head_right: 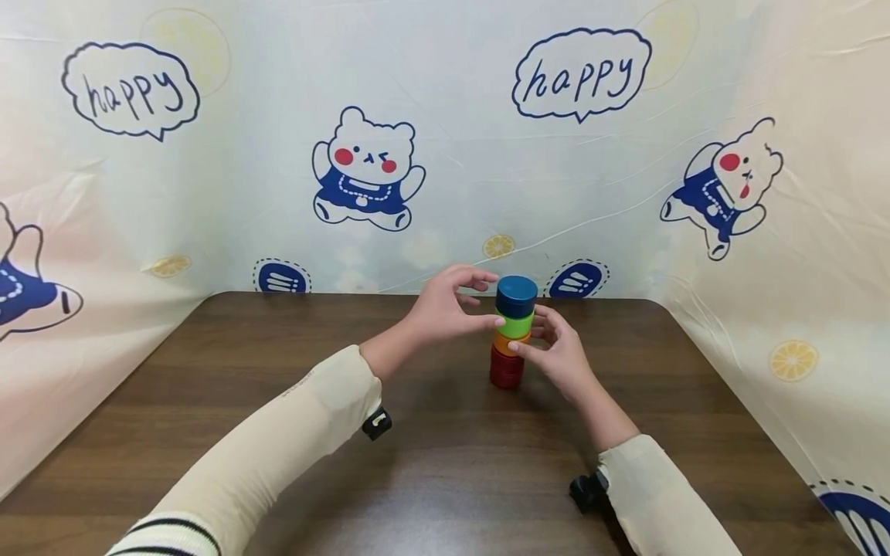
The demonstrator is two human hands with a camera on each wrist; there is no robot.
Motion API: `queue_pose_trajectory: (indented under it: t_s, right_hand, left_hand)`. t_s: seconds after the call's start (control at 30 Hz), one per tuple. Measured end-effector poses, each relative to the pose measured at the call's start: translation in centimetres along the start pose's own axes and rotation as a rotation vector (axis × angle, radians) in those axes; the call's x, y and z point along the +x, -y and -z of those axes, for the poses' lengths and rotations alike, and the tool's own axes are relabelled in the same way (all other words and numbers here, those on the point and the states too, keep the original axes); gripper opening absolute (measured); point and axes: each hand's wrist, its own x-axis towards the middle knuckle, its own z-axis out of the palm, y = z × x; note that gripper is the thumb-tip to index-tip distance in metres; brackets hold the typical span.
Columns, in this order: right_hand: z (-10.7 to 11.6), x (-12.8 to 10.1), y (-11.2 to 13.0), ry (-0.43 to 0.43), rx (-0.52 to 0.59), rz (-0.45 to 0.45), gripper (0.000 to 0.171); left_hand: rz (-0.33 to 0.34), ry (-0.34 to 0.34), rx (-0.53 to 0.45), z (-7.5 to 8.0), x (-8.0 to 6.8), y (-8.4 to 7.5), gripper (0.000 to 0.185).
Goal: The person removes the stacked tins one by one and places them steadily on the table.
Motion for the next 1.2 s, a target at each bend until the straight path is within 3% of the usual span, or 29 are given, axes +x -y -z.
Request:
queue_pose_trajectory:
  t_s: [0.5,1.2]
  right_hand:
    - [0.5,0.4,-0.8,-0.021,-0.035,0.013,0.063]
    - [0.2,0.2,-0.8,-0.015,-0.057,-0.054,0.059]
  left_hand:
    - [0.057,0.017,-0.031,-1.4,1.7,-0.6,0.058]
    - [0.119,-0.015,-0.012,-2.4,1.8,-1.2,0.053]
